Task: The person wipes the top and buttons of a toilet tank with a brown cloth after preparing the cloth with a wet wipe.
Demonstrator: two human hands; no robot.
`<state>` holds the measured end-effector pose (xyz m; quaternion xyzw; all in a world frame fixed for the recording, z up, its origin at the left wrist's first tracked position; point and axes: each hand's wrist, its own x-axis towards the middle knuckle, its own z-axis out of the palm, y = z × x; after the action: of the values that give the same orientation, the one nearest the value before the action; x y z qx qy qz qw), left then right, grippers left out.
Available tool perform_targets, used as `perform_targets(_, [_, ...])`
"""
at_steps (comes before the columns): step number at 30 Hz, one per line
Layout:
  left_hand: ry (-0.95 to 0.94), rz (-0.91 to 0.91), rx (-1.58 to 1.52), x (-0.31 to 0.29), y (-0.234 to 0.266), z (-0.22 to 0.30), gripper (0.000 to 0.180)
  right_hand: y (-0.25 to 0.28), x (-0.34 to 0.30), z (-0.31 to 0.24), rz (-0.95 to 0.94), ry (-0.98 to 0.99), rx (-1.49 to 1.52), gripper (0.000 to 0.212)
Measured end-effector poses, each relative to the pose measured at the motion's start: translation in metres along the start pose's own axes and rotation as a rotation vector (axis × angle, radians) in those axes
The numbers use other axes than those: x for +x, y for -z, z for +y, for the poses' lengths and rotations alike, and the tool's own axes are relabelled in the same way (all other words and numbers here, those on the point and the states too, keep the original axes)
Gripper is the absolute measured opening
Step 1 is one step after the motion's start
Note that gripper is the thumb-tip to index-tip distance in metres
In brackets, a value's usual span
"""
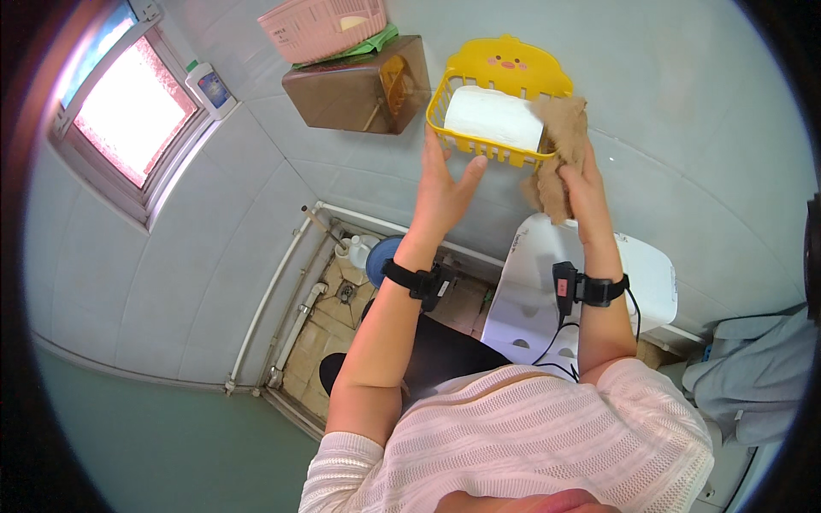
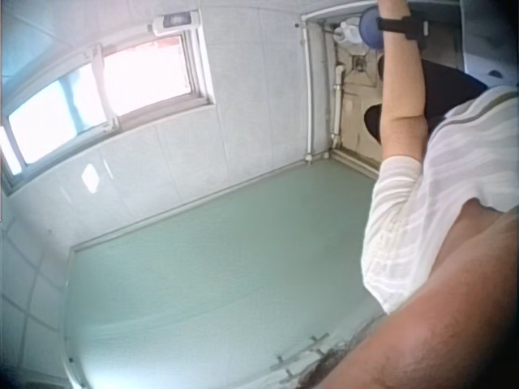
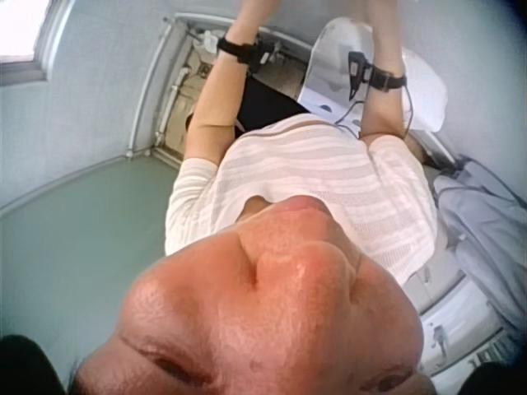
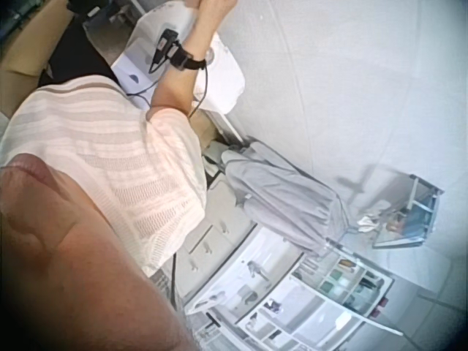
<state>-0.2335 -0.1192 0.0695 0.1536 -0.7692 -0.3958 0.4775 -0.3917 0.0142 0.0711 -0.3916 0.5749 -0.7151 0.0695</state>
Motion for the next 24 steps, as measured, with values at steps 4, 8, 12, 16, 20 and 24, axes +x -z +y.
perform_targets(4, [0.010,-0.015,0.042,-0.001,0.002,-0.002,0.085,0.008,-0.017,0.038,-0.381,-0.459,-0.090,0.050])
perform_targets(8, [0.033,0.001,0.035,-0.003,0.004,-0.006,0.085,0.000,-0.028,0.024,0.026,-0.536,0.210,0.041])
perform_targets(12, [0.159,-0.002,-0.024,-0.006,0.005,-0.004,0.084,0.010,-0.003,-0.018,0.213,-0.416,0.356,0.038])
perform_targets(16, [0.079,0.002,-0.080,-0.003,-0.002,-0.008,0.085,-0.002,0.003,-0.001,0.086,-0.103,-0.091,0.042])
perform_targets(20, [0.066,-0.010,-0.030,-0.003,0.007,-0.012,0.086,-0.013,-0.011,0.039,-0.018,-0.055,-0.176,0.043])
perform_targets(24, [0.195,-0.007,-0.023,-0.013,0.007,-0.004,0.079,-0.032,-0.051,0.013,-0.291,-0.501,0.336,0.039])
